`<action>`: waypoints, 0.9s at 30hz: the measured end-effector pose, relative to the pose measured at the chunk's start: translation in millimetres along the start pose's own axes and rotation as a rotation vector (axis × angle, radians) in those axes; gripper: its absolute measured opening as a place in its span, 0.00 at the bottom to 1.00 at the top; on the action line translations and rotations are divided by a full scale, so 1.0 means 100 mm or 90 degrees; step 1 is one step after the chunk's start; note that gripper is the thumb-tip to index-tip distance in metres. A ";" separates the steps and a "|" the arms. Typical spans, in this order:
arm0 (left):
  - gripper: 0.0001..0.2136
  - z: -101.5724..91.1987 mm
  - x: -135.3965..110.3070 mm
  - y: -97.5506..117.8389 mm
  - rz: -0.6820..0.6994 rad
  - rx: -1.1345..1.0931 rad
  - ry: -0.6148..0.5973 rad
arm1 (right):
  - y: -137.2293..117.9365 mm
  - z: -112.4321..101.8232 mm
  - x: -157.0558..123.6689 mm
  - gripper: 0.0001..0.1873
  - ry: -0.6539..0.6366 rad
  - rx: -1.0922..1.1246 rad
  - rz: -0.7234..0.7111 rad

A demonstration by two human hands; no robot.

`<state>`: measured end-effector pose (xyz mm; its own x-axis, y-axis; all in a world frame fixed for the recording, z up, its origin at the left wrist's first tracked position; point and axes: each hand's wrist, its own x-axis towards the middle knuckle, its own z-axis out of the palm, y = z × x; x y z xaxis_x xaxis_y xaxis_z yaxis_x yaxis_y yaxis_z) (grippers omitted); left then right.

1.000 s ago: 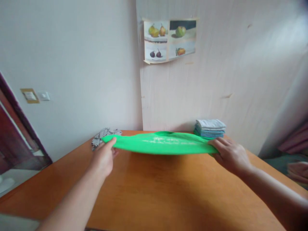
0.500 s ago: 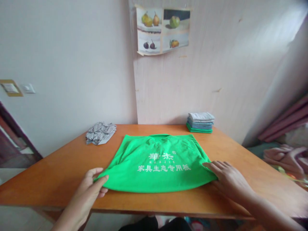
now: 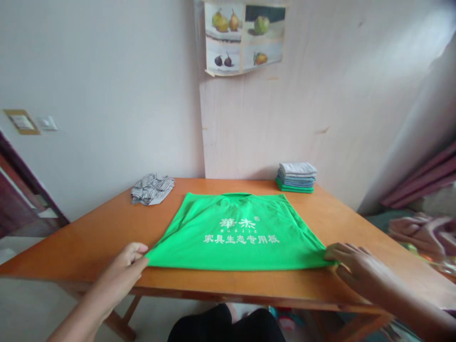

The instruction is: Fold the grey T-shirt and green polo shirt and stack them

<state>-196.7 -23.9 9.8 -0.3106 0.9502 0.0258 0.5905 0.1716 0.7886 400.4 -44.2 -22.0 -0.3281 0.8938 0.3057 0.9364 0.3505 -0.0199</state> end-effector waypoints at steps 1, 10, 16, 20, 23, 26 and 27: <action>0.19 -0.01 0.01 -0.02 0.017 0.004 0.025 | 0.07 0.00 -0.02 0.14 -0.013 0.026 -0.018; 0.14 0.42 0.18 0.27 0.270 0.141 0.138 | -0.23 0.02 0.50 0.19 0.084 0.174 0.059; 0.19 0.78 0.08 0.26 0.423 0.289 -0.016 | -0.43 0.54 0.69 0.30 0.045 0.075 0.014; 0.21 0.68 0.09 0.10 0.401 0.263 -0.073 | -0.30 0.70 0.51 0.30 0.010 0.031 -0.003; 0.19 0.58 0.22 0.07 0.366 0.178 -0.083 | -0.26 0.65 0.51 0.30 -0.011 0.050 -0.010; 0.17 0.53 0.48 0.13 0.315 0.125 -0.030 | -0.32 0.53 0.71 0.30 -0.014 0.093 0.017; 0.17 0.53 0.58 0.16 0.305 0.122 -0.015 | -0.36 0.49 0.82 0.30 -0.007 0.111 0.035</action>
<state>-166.2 47.9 -8.8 0.0443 0.9392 0.3405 0.7889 -0.2419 0.5648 333.7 29.7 -42.8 -0.2789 0.9156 0.2895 0.9176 0.3431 -0.2009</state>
